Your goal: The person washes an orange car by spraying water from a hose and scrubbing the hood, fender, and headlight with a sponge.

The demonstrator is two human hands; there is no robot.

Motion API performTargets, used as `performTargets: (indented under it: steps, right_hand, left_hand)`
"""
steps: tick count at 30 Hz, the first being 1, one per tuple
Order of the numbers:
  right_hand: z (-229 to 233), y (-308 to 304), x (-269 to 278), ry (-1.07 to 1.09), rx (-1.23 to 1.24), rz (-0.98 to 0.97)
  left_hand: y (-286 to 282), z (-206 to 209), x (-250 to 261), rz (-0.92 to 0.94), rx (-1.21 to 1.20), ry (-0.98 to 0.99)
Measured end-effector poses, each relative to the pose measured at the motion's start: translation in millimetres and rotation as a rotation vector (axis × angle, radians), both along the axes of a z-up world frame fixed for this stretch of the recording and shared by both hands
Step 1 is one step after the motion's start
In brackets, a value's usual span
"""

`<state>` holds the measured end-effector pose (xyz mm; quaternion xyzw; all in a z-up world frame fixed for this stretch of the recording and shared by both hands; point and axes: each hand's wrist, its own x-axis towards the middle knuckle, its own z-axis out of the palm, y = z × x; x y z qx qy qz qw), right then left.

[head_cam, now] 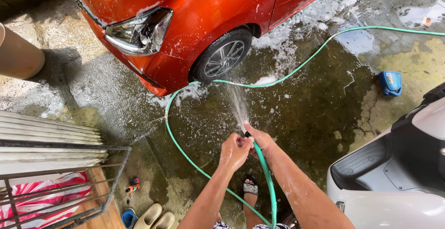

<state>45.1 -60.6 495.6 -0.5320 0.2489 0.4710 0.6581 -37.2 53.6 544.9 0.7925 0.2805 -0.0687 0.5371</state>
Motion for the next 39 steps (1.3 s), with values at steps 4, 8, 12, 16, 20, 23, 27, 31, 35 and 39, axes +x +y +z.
performTargets:
  steps: [4,8,12,16,20,23,27,31,35,39]
  right_hand:
    - [7,-3,1,-0.029,-0.004,0.053]
    - [23,3,1,-0.036,0.046,0.122]
    - [32,2,1,-0.026,0.059,0.103]
    - [46,-6,8,-0.142,-0.089,0.106]
    - [85,-10,26,-0.181,0.096,-0.030]
    - [127,-18,43,-0.205,0.167,-0.124]
    - [167,-27,81,-0.271,0.415,-0.231]
    - [185,-23,86,-0.355,0.314,-0.118]
    - [198,-19,105,-0.344,0.306,-0.200]
    - [198,4,111,-0.313,0.162,-0.284]
  left_hand:
    - [-6,-1,-3,0.054,-0.024,-0.038]
    - [-1,5,0,0.082,-0.024,0.036]
    - [-2,2,2,0.005,0.010,0.060]
    - [-16,10,9,0.030,-0.091,-0.121]
    - [-25,48,21,0.106,-0.246,-0.193]
    - [-26,82,33,0.055,-0.191,-0.218]
    - [-39,122,42,-0.014,-0.238,-0.448]
    - [-40,138,51,0.008,-0.431,-0.546]
    - [-34,145,69,-0.025,-0.318,-0.684]
    - [-25,147,94,-0.018,-0.204,-0.625]
